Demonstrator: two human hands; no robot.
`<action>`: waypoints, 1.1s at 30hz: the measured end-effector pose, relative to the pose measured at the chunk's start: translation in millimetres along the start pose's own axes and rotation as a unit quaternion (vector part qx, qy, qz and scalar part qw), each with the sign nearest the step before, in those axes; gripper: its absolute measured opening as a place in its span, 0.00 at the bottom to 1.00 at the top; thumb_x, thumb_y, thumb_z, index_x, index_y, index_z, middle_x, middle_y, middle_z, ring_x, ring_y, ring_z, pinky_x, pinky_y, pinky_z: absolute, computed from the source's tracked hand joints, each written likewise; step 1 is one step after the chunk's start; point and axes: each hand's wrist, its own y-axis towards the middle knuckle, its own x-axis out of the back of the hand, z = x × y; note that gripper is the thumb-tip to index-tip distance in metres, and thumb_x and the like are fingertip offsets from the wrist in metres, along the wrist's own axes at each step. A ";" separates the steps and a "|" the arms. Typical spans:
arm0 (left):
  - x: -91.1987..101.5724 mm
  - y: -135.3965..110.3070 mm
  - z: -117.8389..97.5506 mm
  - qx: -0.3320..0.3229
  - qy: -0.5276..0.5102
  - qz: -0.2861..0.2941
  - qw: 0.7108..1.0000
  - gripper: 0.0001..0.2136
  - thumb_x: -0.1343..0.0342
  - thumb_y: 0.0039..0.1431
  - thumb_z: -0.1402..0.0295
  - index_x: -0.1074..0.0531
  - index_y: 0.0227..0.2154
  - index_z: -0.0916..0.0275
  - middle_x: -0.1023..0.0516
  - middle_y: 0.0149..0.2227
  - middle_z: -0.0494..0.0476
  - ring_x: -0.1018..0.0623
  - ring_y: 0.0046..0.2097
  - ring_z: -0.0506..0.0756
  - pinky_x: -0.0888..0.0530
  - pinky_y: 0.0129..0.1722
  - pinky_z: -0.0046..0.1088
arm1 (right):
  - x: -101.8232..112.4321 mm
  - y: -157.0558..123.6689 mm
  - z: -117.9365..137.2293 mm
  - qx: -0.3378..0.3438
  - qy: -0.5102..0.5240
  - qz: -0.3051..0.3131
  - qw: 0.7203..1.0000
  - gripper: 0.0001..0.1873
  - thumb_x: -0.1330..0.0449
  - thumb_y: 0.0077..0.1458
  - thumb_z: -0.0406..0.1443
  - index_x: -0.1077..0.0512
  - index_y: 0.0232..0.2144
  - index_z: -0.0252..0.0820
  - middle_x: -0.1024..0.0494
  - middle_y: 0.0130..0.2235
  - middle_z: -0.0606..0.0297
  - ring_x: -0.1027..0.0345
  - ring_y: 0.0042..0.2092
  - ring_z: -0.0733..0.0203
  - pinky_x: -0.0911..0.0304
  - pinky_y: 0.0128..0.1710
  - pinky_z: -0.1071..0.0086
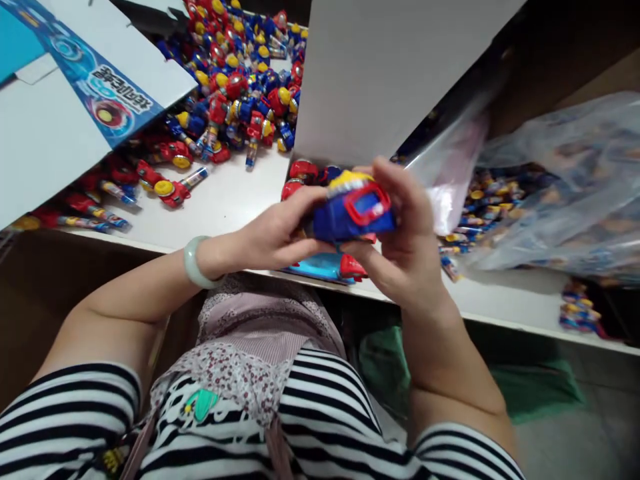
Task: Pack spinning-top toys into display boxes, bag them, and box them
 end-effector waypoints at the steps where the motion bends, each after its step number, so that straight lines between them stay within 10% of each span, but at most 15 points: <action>1: -3.2 -0.9 -0.9 -0.018 0.002 0.032 0.999 0.28 0.33 0.54 0.52 0.31 0.53 0.58 0.26 0.47 0.58 0.21 0.49 0.61 0.19 0.45 0.38 | 3.6 -9.7 -3.3 0.004 0.012 0.003 1.000 0.33 0.43 0.63 0.50 0.45 0.66 0.56 0.38 0.66 0.64 0.41 0.67 0.46 0.37 0.65 0.49; 7: 15.8 -12.5 24.6 -0.066 0.125 -0.010 0.990 0.25 0.39 0.62 0.54 0.34 0.57 0.59 0.25 0.49 0.61 0.24 0.49 0.57 0.24 0.51 0.37 | 17.0 -34.8 -27.0 0.012 -0.022 0.034 0.999 0.35 0.38 0.61 0.41 0.46 0.67 0.54 0.33 0.63 0.60 0.34 0.61 0.48 0.34 0.60 0.51; 13: 10.4 -58.6 44.4 -0.045 0.238 0.002 0.970 0.15 0.41 0.64 0.59 0.27 0.49 0.60 0.25 0.44 0.60 0.25 0.48 0.58 0.26 0.49 0.40 | -19.9 -49.5 -40.6 0.074 -0.159 0.165 0.971 0.26 0.45 0.66 0.38 0.42 0.62 0.38 0.25 0.55 0.47 0.29 0.55 0.46 0.38 0.55 0.50; 33: -2.2 -77.8 67.7 -0.067 0.155 -0.018 0.985 0.19 0.38 0.62 0.64 0.28 0.55 0.53 0.29 0.51 0.61 0.27 0.53 0.57 0.24 0.48 0.37 | -32.7 -66.7 -41.3 0.086 -0.177 0.100 0.975 0.28 0.46 0.66 0.36 0.48 0.64 0.35 0.24 0.55 0.46 0.29 0.55 0.50 0.41 0.54 0.57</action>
